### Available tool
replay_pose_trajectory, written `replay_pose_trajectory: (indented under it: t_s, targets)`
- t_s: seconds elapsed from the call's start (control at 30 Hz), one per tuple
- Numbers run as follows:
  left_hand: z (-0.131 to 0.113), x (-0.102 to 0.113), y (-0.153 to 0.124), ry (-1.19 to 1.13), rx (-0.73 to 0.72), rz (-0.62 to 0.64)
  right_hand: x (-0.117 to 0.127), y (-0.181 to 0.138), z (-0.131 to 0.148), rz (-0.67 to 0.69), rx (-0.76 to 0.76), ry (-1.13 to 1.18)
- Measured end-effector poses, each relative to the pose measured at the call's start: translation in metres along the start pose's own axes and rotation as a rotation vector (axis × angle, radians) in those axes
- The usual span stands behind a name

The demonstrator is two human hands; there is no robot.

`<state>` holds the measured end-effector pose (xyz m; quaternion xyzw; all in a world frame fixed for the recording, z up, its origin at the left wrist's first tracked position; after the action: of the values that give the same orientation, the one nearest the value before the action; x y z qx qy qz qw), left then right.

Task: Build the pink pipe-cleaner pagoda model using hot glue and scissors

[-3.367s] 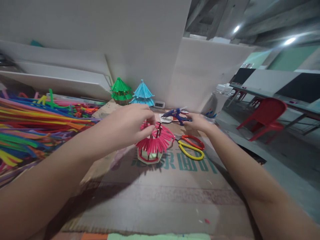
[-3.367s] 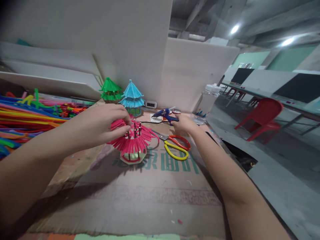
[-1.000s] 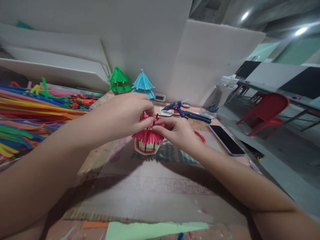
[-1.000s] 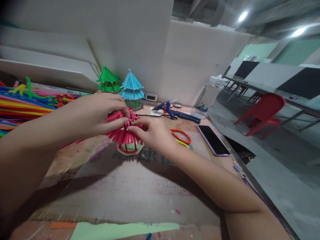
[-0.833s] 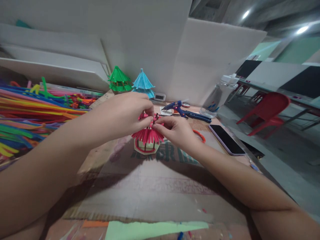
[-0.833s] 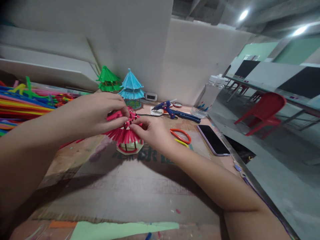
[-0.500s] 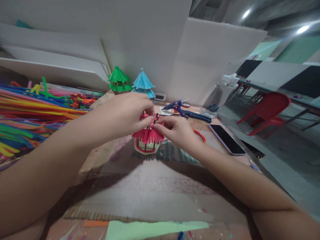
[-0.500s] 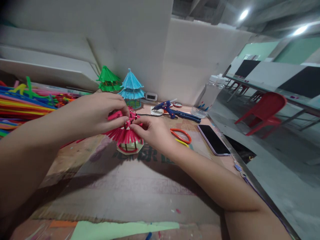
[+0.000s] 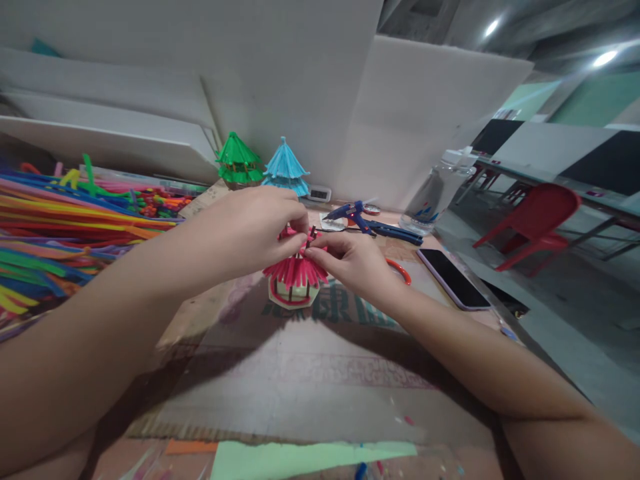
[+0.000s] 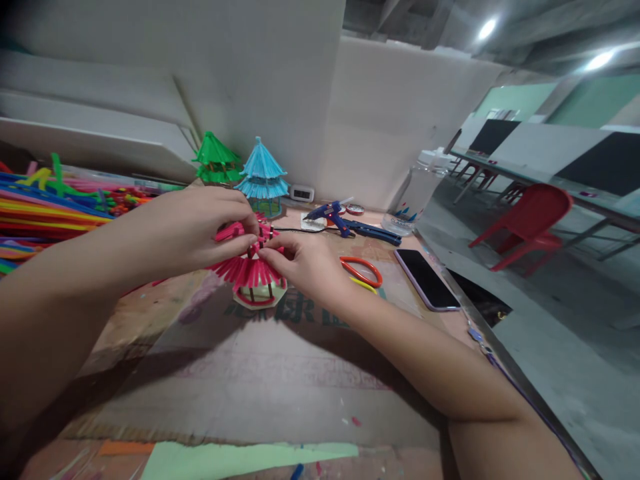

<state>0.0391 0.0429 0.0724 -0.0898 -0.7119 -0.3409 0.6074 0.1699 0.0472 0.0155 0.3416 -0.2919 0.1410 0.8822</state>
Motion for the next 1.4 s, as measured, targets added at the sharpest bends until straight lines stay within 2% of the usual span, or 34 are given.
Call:
replay_pose_trajectory:
  t_s: [0.5,0.8,1.4]
  targets:
    - [0.0027,-0.0016,0.0016,0.048,0.066,0.012,-0.0007,0.0004,0.0002,0.004,0.005,-0.001]
    - [0.0038,-0.0022,0.0022,0.044,0.074,0.016,-0.0003,0.0002,0.0007,0.001,0.042,-0.023]
    - [0.0026,-0.0033,0.0033,0.065,0.088,0.035,0.0004,0.0003,0.0003,0.003,0.021,-0.031]
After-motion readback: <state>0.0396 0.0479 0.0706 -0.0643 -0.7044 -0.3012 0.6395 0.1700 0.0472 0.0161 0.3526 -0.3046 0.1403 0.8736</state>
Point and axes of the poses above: each hand's wrist, its own y-axis towards the middle knuckle, its own x-axis out of the back of the hand, z = x × y, the point moved 8 cm from there along y, towards the middle knuckle, and after that the axes turned 10 degrees about x, right-handed, at the moved point
